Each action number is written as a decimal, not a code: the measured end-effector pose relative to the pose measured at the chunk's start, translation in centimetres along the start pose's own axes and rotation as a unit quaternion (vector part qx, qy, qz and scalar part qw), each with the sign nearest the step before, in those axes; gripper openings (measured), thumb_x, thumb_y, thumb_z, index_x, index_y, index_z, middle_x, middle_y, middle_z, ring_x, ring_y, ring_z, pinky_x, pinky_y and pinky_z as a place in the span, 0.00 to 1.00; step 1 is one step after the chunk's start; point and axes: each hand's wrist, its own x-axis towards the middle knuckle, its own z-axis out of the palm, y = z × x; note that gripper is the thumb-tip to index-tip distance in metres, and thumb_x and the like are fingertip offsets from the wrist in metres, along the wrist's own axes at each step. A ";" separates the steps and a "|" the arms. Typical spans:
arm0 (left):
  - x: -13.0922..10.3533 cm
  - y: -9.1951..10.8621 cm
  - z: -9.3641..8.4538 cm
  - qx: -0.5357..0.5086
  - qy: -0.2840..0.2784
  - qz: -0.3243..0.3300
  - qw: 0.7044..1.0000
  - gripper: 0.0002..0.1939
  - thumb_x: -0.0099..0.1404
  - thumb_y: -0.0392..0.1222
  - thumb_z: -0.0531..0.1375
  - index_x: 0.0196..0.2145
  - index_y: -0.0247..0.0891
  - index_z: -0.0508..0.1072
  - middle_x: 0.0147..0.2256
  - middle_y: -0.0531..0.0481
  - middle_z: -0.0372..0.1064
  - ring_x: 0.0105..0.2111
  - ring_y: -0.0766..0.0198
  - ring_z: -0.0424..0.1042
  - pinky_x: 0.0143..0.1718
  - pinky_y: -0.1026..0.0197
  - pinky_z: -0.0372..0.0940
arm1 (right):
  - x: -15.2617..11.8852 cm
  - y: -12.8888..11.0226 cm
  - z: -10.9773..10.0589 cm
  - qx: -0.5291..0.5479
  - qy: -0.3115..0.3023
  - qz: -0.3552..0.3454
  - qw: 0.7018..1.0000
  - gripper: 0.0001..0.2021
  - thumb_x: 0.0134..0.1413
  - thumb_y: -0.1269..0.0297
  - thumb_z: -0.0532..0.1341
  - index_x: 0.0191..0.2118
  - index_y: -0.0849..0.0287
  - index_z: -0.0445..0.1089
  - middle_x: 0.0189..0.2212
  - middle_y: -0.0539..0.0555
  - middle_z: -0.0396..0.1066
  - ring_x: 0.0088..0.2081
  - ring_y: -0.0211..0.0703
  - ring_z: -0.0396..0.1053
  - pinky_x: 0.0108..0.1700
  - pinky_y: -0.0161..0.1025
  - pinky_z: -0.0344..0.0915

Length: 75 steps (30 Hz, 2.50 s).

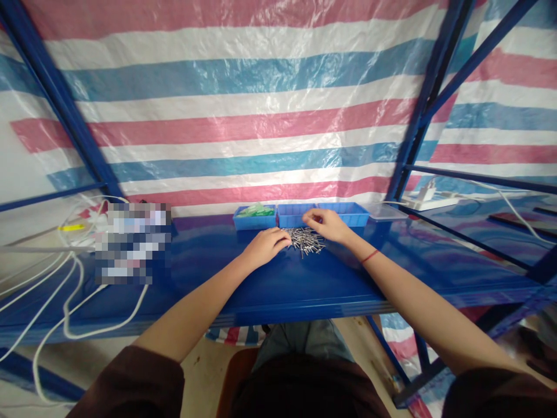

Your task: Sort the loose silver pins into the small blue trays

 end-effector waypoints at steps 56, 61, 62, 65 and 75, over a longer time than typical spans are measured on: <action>0.2 -0.6 0.9 -0.131 0.103 -0.119 0.979 0.15 0.62 0.47 0.55 0.43 0.37 0.70 0.35 0.48 0.72 0.32 0.65 0.71 0.37 0.61 0.66 | 0.1 -1.2 0.8 0.081 0.139 0.020 0.987 0.16 0.50 0.51 0.58 0.28 0.61 0.68 0.25 0.53 0.69 0.25 0.37 0.61 0.30 0.36 0.59; -0.1 0.1 0.5 -0.041 0.035 -0.035 0.998 0.12 0.63 0.44 0.54 0.40 0.39 0.73 0.38 0.47 0.70 0.38 0.63 0.69 0.44 0.59 0.63 | 0.7 3.2 -2.6 -0.117 0.262 0.053 0.957 0.13 0.54 0.55 0.54 0.31 0.59 0.68 0.33 0.59 0.68 0.31 0.45 0.64 0.38 0.44 0.60; -0.1 0.1 0.5 -0.026 0.022 -0.023 0.999 0.13 0.63 0.44 0.54 0.41 0.40 0.73 0.41 0.47 0.70 0.41 0.62 0.69 0.46 0.58 0.62 | 0.6 4.1 -3.0 -0.145 0.255 0.074 0.953 0.12 0.54 0.56 0.55 0.32 0.59 0.69 0.35 0.61 0.67 0.33 0.48 0.64 0.38 0.45 0.60; -0.2 -0.1 0.8 0.021 -0.021 -0.008 1.000 0.15 0.62 0.46 0.55 0.46 0.45 0.72 0.47 0.47 0.67 0.48 0.58 0.65 0.51 0.52 0.58 | 0.4 5.9 -3.4 -0.186 0.251 0.118 0.943 0.14 0.52 0.55 0.57 0.39 0.59 0.68 0.38 0.63 0.65 0.37 0.52 0.64 0.38 0.46 0.60; 0.0 -0.3 0.6 0.049 -0.032 0.020 0.998 0.11 0.64 0.44 0.54 0.38 0.43 0.75 0.39 0.49 0.71 0.40 0.62 0.68 0.46 0.58 0.59 | 0.9 3.8 -0.9 -0.112 0.139 0.060 0.982 0.14 0.50 0.62 0.56 0.42 0.62 0.68 0.32 0.57 0.68 0.28 0.41 0.63 0.35 0.40 0.61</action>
